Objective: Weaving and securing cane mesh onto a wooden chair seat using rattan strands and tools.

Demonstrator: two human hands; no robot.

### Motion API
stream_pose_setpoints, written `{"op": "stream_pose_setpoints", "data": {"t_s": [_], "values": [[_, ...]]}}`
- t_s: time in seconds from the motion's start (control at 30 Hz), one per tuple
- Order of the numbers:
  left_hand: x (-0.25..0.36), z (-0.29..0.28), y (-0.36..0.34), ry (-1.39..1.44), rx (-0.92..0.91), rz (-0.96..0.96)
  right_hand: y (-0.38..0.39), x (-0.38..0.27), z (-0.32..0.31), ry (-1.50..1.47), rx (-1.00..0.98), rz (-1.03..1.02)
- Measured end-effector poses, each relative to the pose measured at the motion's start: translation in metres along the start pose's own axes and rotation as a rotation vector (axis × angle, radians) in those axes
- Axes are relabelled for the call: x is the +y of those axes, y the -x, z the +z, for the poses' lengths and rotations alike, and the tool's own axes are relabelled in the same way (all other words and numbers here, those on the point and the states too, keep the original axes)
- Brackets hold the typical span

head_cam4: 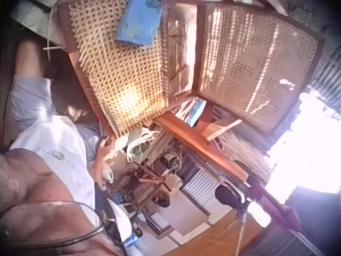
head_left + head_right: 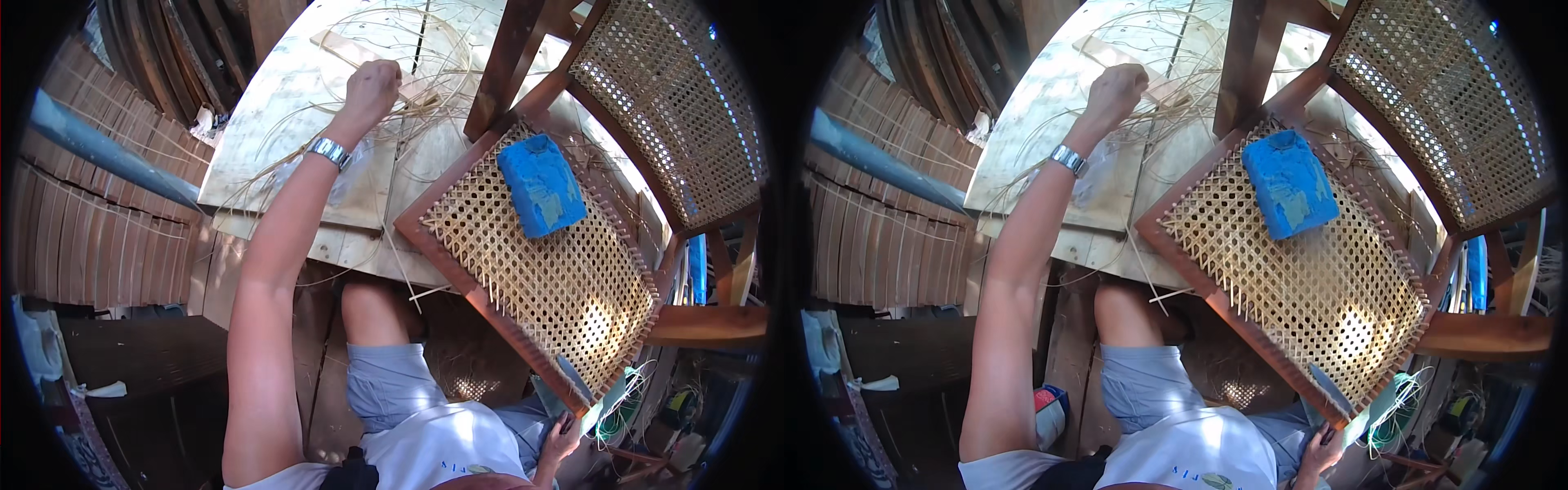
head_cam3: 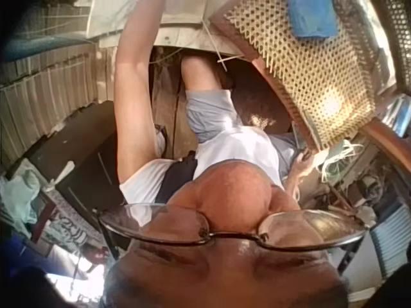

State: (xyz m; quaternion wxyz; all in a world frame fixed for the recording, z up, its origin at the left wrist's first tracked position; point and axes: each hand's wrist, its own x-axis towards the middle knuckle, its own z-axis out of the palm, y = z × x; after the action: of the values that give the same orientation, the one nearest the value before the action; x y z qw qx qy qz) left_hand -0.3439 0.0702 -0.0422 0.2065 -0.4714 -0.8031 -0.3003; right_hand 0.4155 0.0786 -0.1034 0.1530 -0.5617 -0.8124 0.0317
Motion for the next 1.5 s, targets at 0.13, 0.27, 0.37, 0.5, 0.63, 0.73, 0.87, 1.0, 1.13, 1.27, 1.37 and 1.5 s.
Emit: {"op": "stream_pose_setpoints", "data": {"t_s": [0.13,0.27,0.37,0.5,0.63,0.73,0.87,1.0,1.13,1.27,1.37,1.5], "values": [[-0.021,0.013,-0.033,-0.316,-0.347,-0.25,0.002,0.008,0.006,-0.068,0.031,-0.059],[-0.033,0.006,-0.05,-0.209,-0.406,-0.306,0.009,0.027,0.011,-0.043,-0.006,-0.074],[-0.026,0.013,-0.053,-0.188,-0.683,-0.265,0.017,0.025,0.008,-0.09,-0.065,0.018],[-0.051,0.016,-0.043,-0.031,-0.518,-0.329,0.018,0.013,0.012,-0.055,-0.068,0.016],[-0.034,0.004,-0.05,-0.136,-0.381,-0.483,0.009,0.008,0.011,-0.039,0.02,-0.009],[-0.041,-0.002,-0.055,-0.089,-0.301,-0.52,0.007,0.014,0.007,-0.024,0.066,-0.082],[-0.035,-0.028,-0.063,0.497,-0.287,-0.514,0.013,0.018,0.009,-0.057,0.055,-0.005],[-0.01,-0.072,-0.075,0.749,-0.014,-0.324,0.008,0.012,-0.001,-0.095,0.019,0.037],[-0.026,-0.061,-0.07,0.763,-0.003,-0.43,-0.016,-0.028,-0.031,0.135,-0.119,-0.022],[-0.019,-0.03,-0.049,0.759,-0.182,-0.542,0.008,0.019,0.009,-0.149,0.059,0.005],[-0.017,-0.037,-0.046,0.819,-0.268,-0.594,0.005,0.015,0.004,-0.165,-0.009,0.015],[-0.002,-0.053,-0.047,0.915,-0.298,-0.581,-0.017,-0.035,-0.038,0.08,-0.011,-0.088]]}}
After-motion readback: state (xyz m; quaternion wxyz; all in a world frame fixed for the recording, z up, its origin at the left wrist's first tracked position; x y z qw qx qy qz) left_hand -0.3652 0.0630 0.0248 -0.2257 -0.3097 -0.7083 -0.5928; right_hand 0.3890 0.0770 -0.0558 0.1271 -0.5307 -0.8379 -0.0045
